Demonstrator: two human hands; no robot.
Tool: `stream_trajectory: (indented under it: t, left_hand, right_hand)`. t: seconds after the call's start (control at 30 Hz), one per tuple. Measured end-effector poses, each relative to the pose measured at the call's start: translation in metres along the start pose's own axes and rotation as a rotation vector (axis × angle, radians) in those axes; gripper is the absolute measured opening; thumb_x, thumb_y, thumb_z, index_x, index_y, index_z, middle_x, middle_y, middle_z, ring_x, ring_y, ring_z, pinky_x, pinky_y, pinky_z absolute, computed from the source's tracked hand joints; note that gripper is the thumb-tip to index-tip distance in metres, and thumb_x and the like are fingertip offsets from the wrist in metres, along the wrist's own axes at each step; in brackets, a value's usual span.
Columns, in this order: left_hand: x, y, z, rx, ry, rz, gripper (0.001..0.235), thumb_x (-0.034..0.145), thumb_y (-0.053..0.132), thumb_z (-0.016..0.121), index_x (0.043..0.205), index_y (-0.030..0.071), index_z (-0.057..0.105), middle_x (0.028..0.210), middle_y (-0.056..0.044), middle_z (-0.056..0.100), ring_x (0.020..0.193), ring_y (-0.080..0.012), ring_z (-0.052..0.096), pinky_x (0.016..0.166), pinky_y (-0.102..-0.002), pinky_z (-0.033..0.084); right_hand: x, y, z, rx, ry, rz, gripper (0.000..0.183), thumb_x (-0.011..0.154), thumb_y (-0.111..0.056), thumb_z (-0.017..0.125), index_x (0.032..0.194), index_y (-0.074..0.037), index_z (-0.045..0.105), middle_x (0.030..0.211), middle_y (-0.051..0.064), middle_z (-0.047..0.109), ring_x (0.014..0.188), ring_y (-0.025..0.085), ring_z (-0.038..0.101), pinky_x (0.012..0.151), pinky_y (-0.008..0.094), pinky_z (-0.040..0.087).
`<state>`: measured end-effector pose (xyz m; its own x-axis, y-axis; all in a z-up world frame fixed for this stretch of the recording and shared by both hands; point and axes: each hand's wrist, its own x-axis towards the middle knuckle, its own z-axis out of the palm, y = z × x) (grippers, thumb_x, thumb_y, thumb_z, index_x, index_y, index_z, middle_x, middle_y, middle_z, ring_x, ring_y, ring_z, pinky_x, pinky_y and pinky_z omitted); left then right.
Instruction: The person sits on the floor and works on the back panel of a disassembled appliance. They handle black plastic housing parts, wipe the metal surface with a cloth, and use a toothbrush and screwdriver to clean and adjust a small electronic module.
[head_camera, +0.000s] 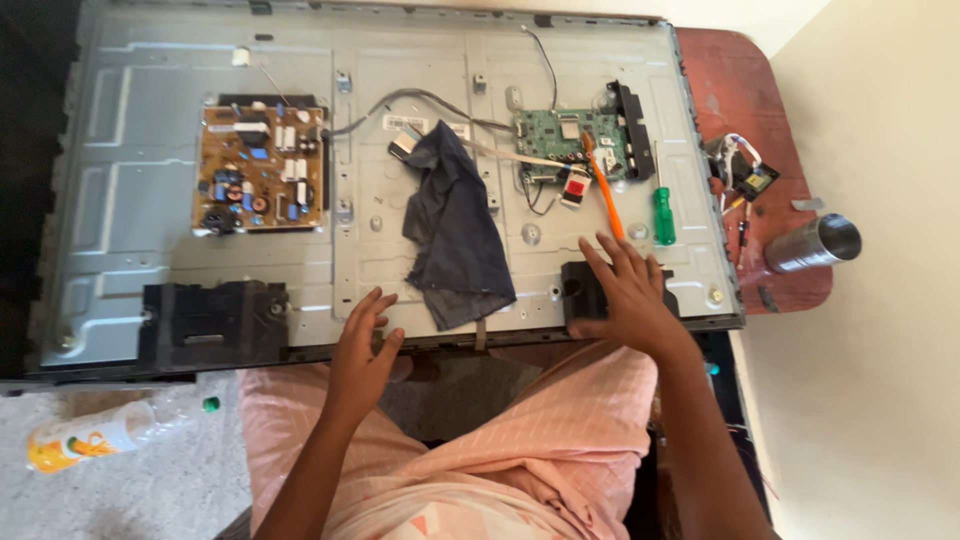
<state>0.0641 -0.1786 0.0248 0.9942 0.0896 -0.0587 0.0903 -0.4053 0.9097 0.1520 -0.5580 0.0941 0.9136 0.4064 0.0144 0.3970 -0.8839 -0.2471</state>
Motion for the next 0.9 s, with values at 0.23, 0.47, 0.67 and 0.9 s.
stream_trajectory:
  t: [0.23, 0.47, 0.67, 0.9]
  left_hand:
    - [0.025, 0.012, 0.001, 0.221, 0.116, 0.334, 0.050, 0.092, 0.021, 0.067, 0.139, 0.009, 0.058, 0.154, -0.018, 0.049, 0.139, -0.0402, 0.047, 0.115, -0.048, 0.035]
    - [0.008, 0.015, -0.027, 0.254, 0.169, 0.262, 0.049, 0.091, 0.023, 0.066, 0.138, 0.010, 0.059, 0.155, -0.015, 0.049, 0.137, -0.0379, 0.049, 0.112, -0.048, 0.038]
    - [0.015, -0.007, -0.032, 0.309, 0.185, 0.229, 0.048, 0.093, 0.024, 0.064, 0.138, 0.010, 0.060, 0.155, -0.016, 0.048, 0.137, -0.0394, 0.046, 0.113, -0.050, 0.035]
    - [0.078, -0.010, -0.011, 0.565, 0.265, 0.344, 0.050, 0.096, 0.031, 0.060, 0.140, 0.009, 0.056, 0.157, -0.019, 0.043, 0.143, -0.0433, 0.039, 0.119, -0.052, 0.032]
  right_hand:
    - [0.106, -0.091, 0.085, 0.213, 0.294, -0.168, 0.082, 0.095, -0.057, 0.063, 0.159, -0.011, 0.039, 0.163, 0.025, 0.031, 0.152, 0.045, 0.027, 0.124, 0.056, 0.020]
    - [0.130, -0.201, 0.155, 0.306, 0.142, -0.389, 0.073, 0.096, -0.045, 0.063, 0.156, -0.008, 0.042, 0.163, 0.026, 0.027, 0.151, 0.045, 0.023, 0.122, 0.056, 0.017]
    - [0.136, -0.165, 0.140, 0.271, 0.220, -0.256, 0.057, 0.095, -0.020, 0.056, 0.151, -0.010, 0.051, 0.161, 0.012, 0.047, 0.134, 0.033, 0.052, 0.108, 0.046, 0.040]
    - [0.103, -0.149, 0.118, 0.284, 0.320, -0.168, 0.042, 0.100, -0.023, 0.065, 0.138, -0.005, 0.061, 0.148, 0.014, 0.055, 0.117, 0.034, 0.054, 0.100, 0.045, 0.044]
